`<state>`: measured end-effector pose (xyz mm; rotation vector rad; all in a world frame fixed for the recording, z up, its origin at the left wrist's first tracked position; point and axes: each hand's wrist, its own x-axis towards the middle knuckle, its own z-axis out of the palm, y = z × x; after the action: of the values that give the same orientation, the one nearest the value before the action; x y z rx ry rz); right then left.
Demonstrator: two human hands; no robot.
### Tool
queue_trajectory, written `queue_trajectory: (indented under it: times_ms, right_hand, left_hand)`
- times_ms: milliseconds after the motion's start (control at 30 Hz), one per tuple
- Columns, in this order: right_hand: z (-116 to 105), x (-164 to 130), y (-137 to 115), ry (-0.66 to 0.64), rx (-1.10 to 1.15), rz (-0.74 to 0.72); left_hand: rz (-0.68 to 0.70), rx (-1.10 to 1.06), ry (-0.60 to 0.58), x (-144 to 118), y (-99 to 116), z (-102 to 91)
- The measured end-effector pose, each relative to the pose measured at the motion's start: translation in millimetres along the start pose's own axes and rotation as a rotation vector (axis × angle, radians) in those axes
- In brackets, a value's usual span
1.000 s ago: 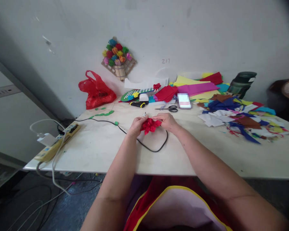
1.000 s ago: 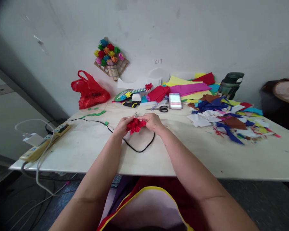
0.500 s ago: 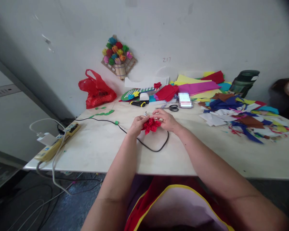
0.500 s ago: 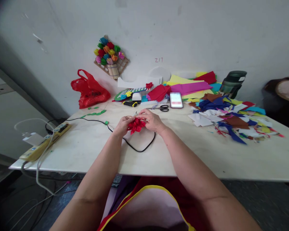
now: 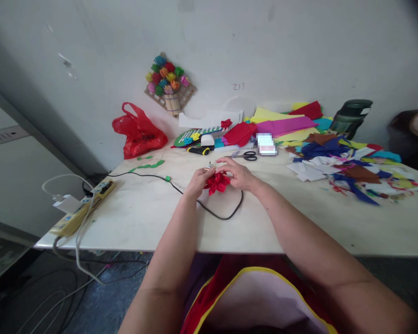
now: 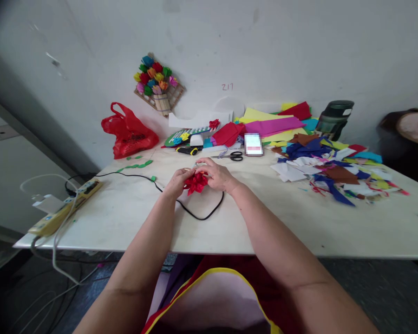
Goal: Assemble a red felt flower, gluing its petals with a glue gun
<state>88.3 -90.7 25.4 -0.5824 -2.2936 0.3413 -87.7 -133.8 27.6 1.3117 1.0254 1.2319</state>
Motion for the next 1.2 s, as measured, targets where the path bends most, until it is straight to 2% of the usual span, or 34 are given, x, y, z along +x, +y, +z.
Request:
queue_trajectory:
  times_ms: [500, 767, 1033, 1200]
  right_hand:
    - [-1, 0, -8, -0.036, -0.004, 0.024]
    - [4, 0, 2, 0.023, 0.099, 0.040]
    - [-1, -1, 14, 0.013, 0.109, 0.108]
    - [-4, -1, 19, -0.006, 0.058, 0.229]
  left_hand:
    - [0.038, 0.097, 0.008, -2, 3, 1.3]
    - [-0.004, 0.090, 0.002, 0, -3, -2.8]
    - [0.021, 0.103, -0.003, 2, -5, -3.6]
    - [0.038, 0.098, 0.018, 2, -4, -2.5]
